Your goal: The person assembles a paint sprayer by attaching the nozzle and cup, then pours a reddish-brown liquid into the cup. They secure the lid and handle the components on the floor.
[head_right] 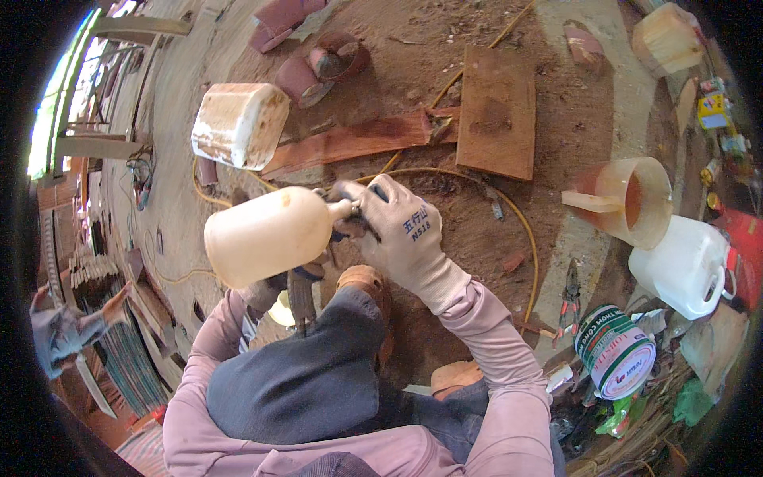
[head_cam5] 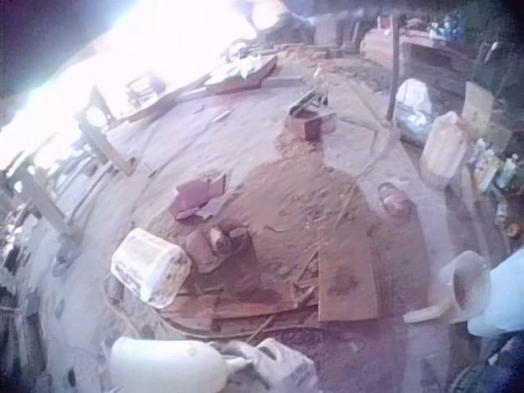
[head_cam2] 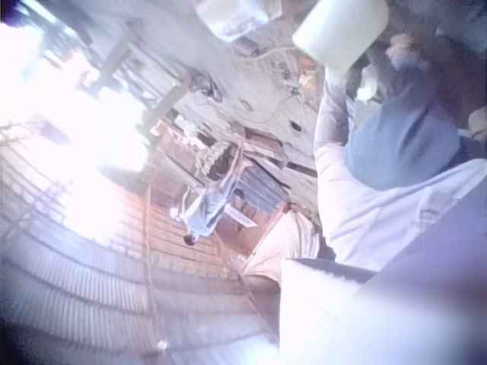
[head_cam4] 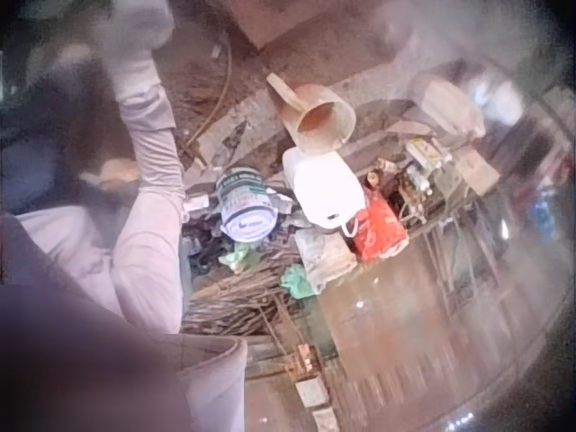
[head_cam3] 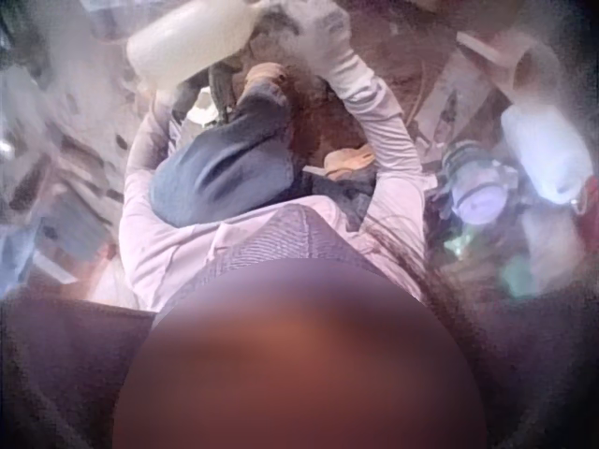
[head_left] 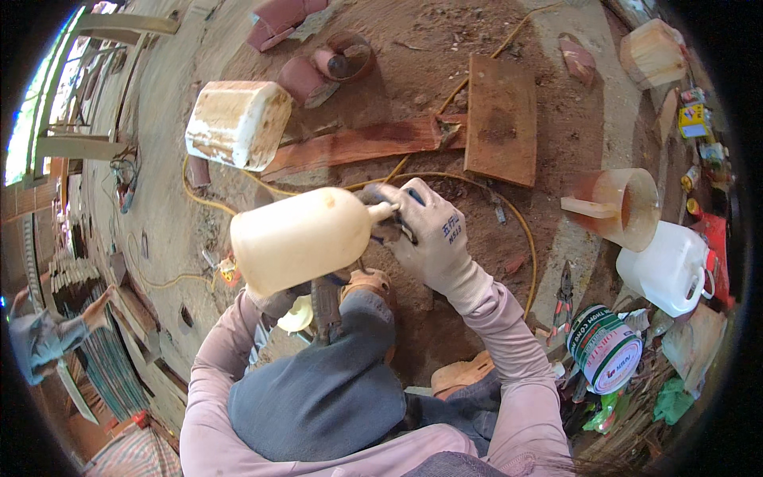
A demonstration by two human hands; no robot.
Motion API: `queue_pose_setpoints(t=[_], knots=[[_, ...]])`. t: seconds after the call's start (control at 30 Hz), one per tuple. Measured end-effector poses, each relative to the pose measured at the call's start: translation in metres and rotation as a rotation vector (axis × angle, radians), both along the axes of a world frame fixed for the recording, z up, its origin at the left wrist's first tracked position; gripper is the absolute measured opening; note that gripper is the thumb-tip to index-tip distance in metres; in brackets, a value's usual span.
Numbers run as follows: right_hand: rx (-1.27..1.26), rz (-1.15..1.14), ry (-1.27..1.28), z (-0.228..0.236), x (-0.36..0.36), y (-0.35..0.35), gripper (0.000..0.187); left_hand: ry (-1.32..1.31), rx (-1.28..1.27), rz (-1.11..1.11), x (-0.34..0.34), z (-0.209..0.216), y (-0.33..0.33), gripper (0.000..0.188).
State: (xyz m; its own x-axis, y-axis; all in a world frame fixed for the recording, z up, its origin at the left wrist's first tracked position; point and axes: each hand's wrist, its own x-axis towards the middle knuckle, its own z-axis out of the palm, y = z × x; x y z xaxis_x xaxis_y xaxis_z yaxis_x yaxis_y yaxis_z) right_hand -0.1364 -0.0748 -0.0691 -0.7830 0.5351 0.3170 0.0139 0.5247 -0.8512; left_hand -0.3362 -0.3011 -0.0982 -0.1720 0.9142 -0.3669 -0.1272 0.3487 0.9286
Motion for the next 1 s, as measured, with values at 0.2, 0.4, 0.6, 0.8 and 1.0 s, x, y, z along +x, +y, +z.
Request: queue_pose_setpoints(t=[0.2, 0.4, 0.6, 0.8, 1.0], knots=[[0.148, 0.028, 0.084, 0.011, 0.010, 0.014, 0.041, 0.009, 0.048, -0.158, 0.016, 0.002, 0.018, 0.051], [0.145, -0.037, 0.045, 0.011, 0.017, 0.011, 0.027, 0.048, 0.010, -0.125, 0.018, -0.001, 0.006, 0.048], [0.276, 0.125, -0.094, 0.010, 0.029, 0.014, 0.029, 0.099, -0.026, -0.073, 0.003, -0.017, 0.000, 0.046], [0.259, 0.180, -0.111, 0.021, 0.043, 0.015, 0.027, 0.231, -0.069, -0.206, 0.005, -0.005, 0.021, 0.044], [0.281, 0.242, -0.140, 0.026, 0.058, 0.014, 0.030, 0.248, 0.035, -0.169, 0.025, 0.054, 0.034, 0.052]])
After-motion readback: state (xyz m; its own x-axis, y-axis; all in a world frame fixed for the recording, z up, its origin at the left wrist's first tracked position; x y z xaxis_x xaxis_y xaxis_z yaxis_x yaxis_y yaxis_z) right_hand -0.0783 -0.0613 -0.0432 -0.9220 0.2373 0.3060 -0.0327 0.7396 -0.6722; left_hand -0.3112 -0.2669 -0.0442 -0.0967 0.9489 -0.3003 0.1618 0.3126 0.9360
